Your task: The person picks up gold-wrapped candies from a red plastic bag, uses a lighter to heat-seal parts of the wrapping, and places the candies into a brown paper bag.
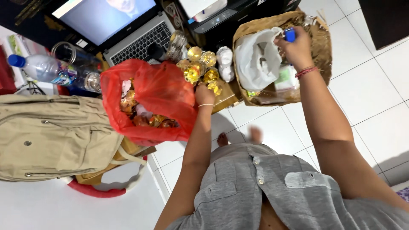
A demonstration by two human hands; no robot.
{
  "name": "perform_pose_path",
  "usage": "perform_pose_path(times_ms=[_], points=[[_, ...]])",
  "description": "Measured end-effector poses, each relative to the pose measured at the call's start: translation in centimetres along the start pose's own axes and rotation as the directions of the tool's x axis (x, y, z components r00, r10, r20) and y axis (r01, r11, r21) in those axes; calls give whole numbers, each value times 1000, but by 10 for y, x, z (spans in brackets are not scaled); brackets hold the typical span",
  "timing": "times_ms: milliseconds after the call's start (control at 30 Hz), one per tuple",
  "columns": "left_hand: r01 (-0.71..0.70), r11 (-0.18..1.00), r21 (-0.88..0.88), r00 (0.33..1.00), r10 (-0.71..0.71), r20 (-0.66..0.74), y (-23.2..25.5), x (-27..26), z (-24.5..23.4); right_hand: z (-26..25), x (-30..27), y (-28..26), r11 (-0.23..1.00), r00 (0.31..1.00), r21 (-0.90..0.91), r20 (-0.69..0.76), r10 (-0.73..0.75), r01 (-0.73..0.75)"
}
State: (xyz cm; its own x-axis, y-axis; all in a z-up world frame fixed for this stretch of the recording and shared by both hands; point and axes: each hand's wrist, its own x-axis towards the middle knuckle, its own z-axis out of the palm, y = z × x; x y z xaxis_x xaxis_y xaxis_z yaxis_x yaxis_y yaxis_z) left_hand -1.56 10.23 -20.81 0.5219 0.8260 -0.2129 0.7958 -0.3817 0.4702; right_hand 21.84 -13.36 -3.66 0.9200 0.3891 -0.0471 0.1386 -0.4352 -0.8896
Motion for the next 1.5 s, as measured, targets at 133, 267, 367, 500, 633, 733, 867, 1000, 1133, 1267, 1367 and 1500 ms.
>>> perform_pose_path(times_ms=[133, 267, 367, 500, 633, 733, 867, 1000, 1133, 1267, 1367, 1500], points=[[-29, 982, -187, 999, 22, -40, 19, -26, -28, 13, 33, 8, 988, 989, -146, 126, 78, -59], [-69, 901, -428, 981, -16, -192, 28, -32, -30, 45, 63, 25, 876, 888, -430, 461, 3, 220], [-21, 844, -536, 979, -91, -181, 21, -29, -12, 63, 65, 31, 773, 819, -499, 572, -46, 392], [-12, 720, -694, 966, -170, -194, 41, -42, -19, 77, 67, 51, 677, 696, -482, 715, -64, 557], [82, 643, -761, 962, -251, -108, 55, -50, -28, 78, 65, 50, 701, 667, -455, 744, -40, 550], [96, 598, -796, 956, -277, -93, 72, -60, -35, 82, 65, 55, 744, 671, -418, 740, -54, 521], [109, 543, -833, 954, -291, -65, 94, -75, -48, 87, 65, 70, 788, 669, -382, 741, -50, 483], [51, 449, -892, 966, -249, -71, 103, -82, -52, 86, 70, 85, 838, 721, -347, 689, -76, 420], [31, 404, -914, 971, -228, -68, 101, -81, -47, 97, 69, 88, 848, 728, -347, 683, -64, 400], [33, 391, -920, 972, -226, -61, 94, -82, -44, 108, 74, 102, 861, 768, -357, 638, -59, 362], [16, 380, -925, 974, -214, -71, 89, -82, -47, 99, 65, 86, 865, 785, -356, 616, -66, 353], [-12, 402, -915, 975, -199, -101, 86, -90, -60, 92, 60, 78, 862, 805, -364, 588, -82, 354]])
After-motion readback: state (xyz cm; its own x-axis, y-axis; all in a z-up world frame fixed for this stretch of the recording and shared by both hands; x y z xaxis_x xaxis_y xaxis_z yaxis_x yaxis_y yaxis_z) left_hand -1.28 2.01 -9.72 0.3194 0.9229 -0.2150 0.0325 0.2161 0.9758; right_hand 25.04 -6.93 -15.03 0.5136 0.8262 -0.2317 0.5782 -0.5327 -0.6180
